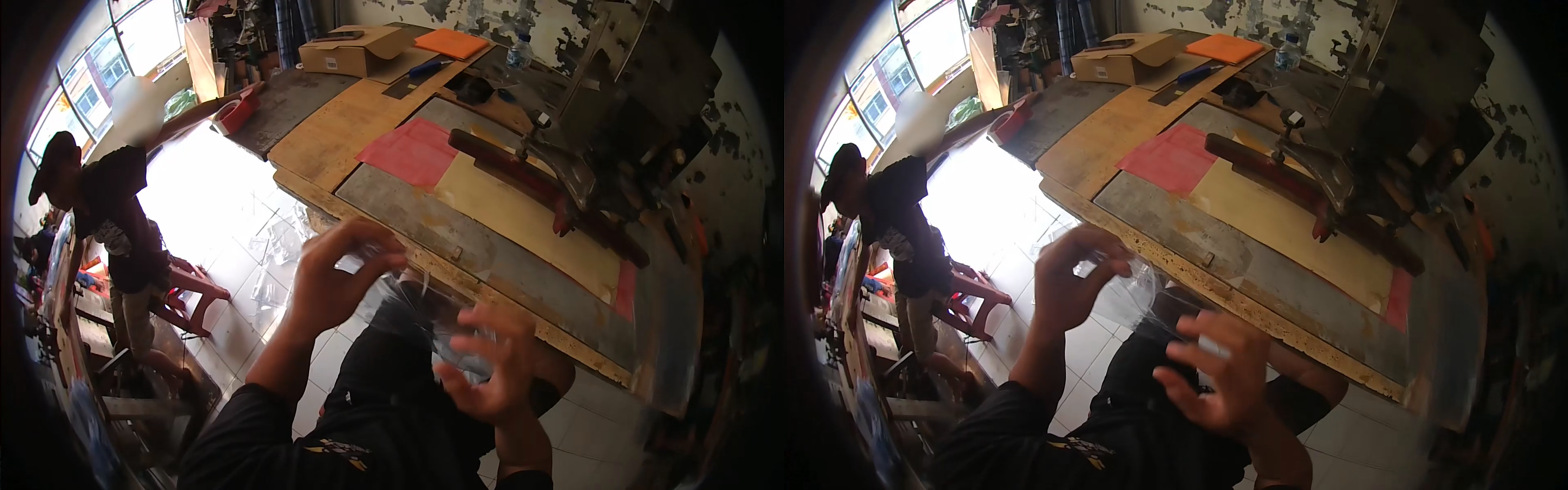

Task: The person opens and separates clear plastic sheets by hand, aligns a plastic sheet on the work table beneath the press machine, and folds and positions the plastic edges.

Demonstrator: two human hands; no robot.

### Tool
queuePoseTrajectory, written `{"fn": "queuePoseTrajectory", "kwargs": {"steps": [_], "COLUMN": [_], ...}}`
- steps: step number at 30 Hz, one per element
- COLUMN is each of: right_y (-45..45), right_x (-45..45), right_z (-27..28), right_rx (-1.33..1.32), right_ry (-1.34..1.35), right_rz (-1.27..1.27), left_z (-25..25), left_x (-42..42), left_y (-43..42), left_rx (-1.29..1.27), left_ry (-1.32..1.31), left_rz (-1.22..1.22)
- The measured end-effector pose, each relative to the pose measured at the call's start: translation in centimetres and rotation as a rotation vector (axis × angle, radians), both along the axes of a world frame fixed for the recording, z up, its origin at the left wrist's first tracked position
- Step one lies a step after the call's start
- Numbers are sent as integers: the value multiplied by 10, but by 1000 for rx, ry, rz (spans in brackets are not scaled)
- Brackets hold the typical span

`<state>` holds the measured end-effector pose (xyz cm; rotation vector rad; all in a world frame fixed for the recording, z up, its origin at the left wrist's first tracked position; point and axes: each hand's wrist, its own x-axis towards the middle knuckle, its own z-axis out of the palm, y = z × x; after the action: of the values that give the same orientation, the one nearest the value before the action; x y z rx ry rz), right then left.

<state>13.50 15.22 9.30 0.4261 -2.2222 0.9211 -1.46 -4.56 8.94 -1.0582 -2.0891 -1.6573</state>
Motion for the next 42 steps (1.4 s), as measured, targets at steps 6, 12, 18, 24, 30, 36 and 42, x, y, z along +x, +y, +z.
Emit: {"fn": "queuePoseTrajectory", "kwargs": {"steps": [6,12,18,24,30,36,42], "right_y": [-35,-19,-6,-6,-69,-107,-101], "right_x": [28,24,17,40,51,51,47], "right_z": [-113,-161,-99,-101,-63,-24,2], "right_rx": [-219,-960,-241,-1136,-788,-918,-1192], "right_ry": [-657,-313,-100,-219,-462,-292,-188], "right_rz": [249,-190,-260,1177,1241,1232,1210], "left_z": [15,19,23,35,47,54,35], "left_x": [-24,-28,-2,35,87,142,141], "left_y": [-42,-63,-66,-91,-106,-84,-51], "left_rx": [358,522,506,581,484,324,401], "left_ry": [-170,-164,-118,56,180,286,181], "left_rz": [327,376,303,116,-1,-30,-25]}}
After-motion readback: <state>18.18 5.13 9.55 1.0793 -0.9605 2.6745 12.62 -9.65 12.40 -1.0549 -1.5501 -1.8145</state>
